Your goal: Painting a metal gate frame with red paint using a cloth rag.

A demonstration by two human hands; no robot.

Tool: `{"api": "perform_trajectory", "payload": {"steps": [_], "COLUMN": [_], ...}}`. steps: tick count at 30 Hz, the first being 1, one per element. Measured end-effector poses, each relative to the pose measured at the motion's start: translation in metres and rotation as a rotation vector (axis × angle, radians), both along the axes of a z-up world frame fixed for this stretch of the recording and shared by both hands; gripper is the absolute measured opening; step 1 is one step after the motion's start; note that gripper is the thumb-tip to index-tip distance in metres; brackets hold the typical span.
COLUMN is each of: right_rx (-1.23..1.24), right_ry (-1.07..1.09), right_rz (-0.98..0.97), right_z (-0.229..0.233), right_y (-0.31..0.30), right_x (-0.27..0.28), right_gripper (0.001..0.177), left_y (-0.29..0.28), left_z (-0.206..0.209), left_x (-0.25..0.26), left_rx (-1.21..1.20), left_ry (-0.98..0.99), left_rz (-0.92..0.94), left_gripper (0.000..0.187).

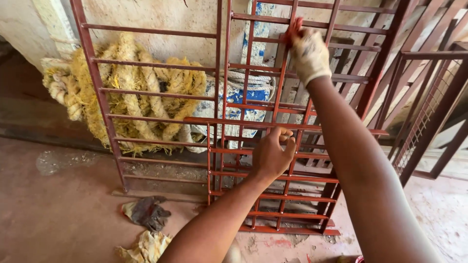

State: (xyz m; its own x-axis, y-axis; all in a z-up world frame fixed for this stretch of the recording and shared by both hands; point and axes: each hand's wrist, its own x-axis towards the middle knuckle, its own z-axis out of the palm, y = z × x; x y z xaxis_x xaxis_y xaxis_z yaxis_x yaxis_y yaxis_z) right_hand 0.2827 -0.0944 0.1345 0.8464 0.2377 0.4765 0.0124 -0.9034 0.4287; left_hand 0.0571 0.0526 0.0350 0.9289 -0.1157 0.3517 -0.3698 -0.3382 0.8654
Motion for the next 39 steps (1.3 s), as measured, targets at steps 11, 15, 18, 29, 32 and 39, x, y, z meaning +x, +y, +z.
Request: {"api": "perform_trajectory", "payload": {"steps": [11,15,18,29,32,39], "right_rx": [-0.288,0.1,0.251,0.527,0.436,0.426], "right_ry": [-0.044,0.233,0.118,0.19,0.184,0.478], "right_rz": [0.404,0.134,0.067,0.044,0.105,0.083], "right_z": [-0.036,0.029,0.056,0.018,-0.038,-0.038], "right_y": [0.007,0.028,0.03,0.046,0.031,0.004], "right_x": [-0.08,-0.056,-0.019,-0.063,-0.077,-0.119], "right_gripper": [0.044,0.027,0.03,0.036,0.031,0.037], "left_y": [0.005,0.006,0.003,-0.004,-0.007,-0.008], "left_z": [0.001,0.013,0.004,0.009,0.007,0.0], "left_x": [-0.006,-0.01,-0.006,-0.011,-0.01,-0.008], "left_rx": [0.058,0.033,0.029,-0.005,0.039,0.056], "left_ry": [0.092,0.129,0.083,0.0,0.082,0.024], "left_rz": [-0.017,-0.013,-0.017,-0.08,-0.068,-0.026], "left_gripper": [0.025,0.026,0.027,0.022,0.021,0.019]}}
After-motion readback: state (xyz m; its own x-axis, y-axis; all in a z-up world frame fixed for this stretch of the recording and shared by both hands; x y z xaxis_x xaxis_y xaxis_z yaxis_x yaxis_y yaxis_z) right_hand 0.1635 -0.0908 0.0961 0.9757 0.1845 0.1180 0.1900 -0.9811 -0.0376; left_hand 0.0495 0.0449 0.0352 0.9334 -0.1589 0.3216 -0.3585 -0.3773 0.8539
